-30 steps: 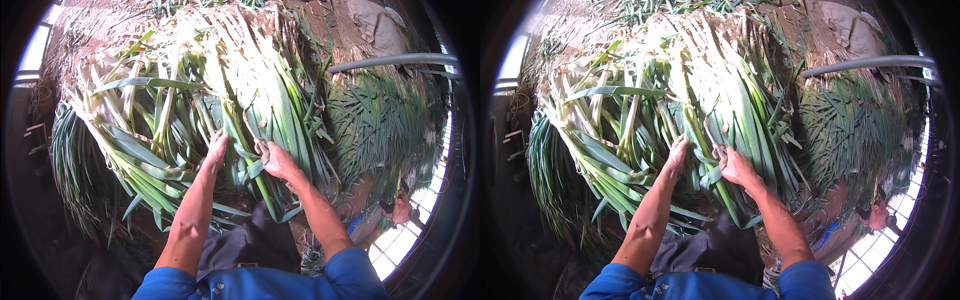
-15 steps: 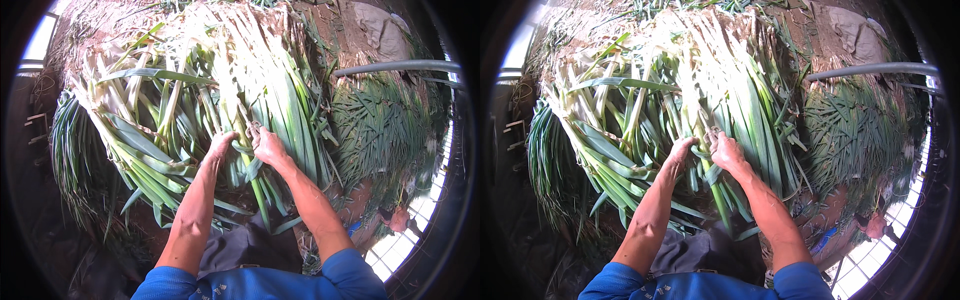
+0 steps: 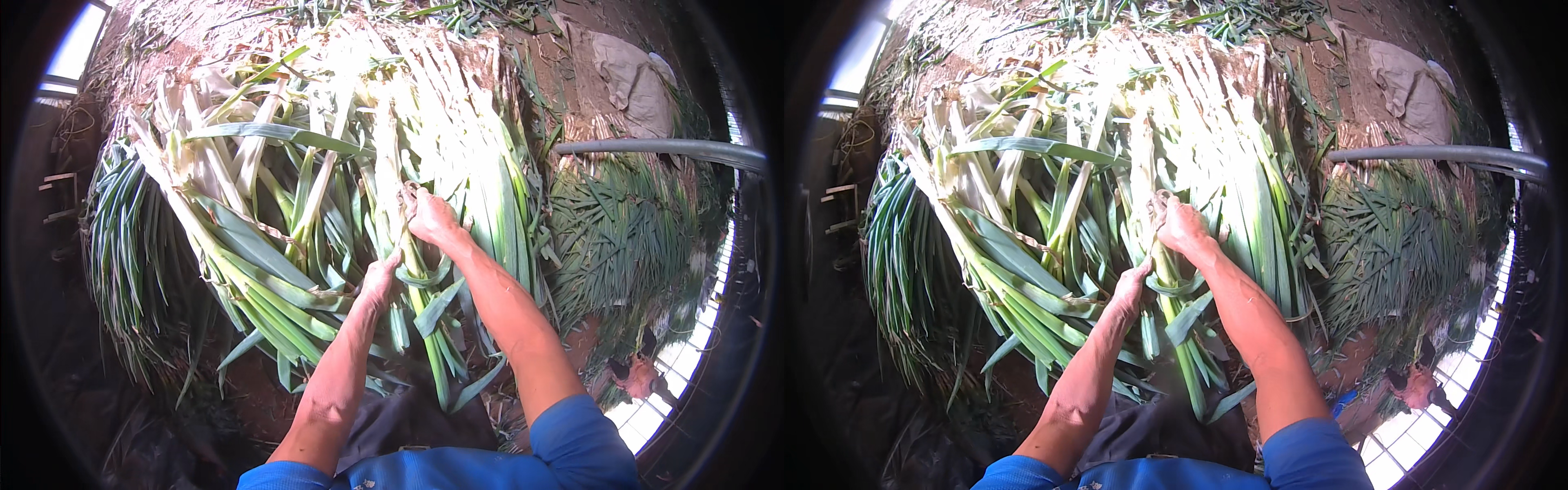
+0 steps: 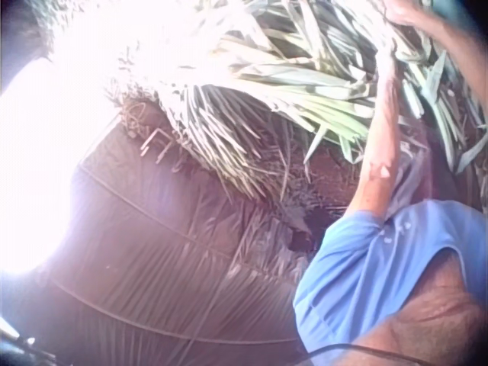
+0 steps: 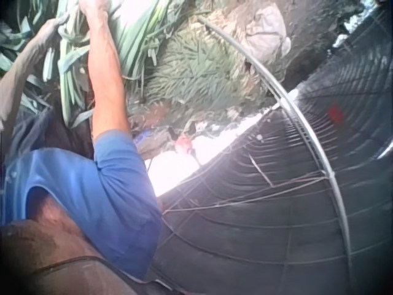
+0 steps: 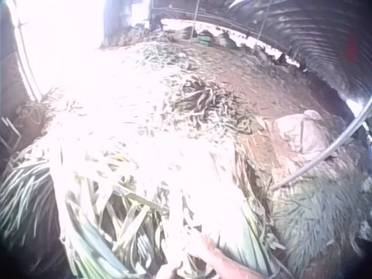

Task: The person repeatedly picks up bundles of long green plant stalks from a large pile, separates them by hand, and places them back onto the pile. The hands work continuously to sort and arrange the stalks.

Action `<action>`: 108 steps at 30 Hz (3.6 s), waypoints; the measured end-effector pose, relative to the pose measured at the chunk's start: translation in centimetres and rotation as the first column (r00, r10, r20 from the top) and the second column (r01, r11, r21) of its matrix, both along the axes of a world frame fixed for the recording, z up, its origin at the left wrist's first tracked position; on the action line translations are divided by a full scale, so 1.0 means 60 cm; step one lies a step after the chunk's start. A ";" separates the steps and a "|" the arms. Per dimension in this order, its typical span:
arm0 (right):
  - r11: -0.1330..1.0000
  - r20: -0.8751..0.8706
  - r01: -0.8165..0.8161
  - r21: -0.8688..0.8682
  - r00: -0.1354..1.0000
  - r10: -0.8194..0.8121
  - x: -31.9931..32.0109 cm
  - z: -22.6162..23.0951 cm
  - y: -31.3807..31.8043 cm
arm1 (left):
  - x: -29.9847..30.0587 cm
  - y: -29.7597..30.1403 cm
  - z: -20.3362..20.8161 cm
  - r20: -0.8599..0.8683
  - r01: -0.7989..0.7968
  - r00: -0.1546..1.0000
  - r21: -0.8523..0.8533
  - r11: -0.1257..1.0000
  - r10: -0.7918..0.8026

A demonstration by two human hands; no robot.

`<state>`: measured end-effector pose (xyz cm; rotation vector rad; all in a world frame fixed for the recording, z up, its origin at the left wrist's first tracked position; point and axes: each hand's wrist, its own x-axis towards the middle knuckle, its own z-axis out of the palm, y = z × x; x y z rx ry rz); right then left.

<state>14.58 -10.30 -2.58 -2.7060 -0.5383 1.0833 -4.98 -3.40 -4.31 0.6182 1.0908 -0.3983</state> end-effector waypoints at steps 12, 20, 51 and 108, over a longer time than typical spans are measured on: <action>0.997 0.033 0.068 -0.029 0.997 -0.067 0.102 0.003 0.067 | 0.004 0.008 -0.019 -0.111 0.049 0.993 0.038 0.998 -0.045; 0.999 -0.129 -0.022 -0.034 0.991 0.018 -0.114 0.172 -0.146 | 0.026 -0.004 0.014 -0.159 0.039 0.987 0.027 0.999 -0.035; 0.939 0.255 0.339 -0.051 0.914 -0.316 0.114 0.051 -0.354 | 0.038 0.337 0.272 0.349 -0.291 0.931 0.887 0.359 -0.107; 0.990 0.038 0.121 0.066 0.992 -0.124 -0.059 0.178 -0.245 | 0.059 -0.126 0.060 0.177 0.173 0.970 -0.026 0.985 -0.166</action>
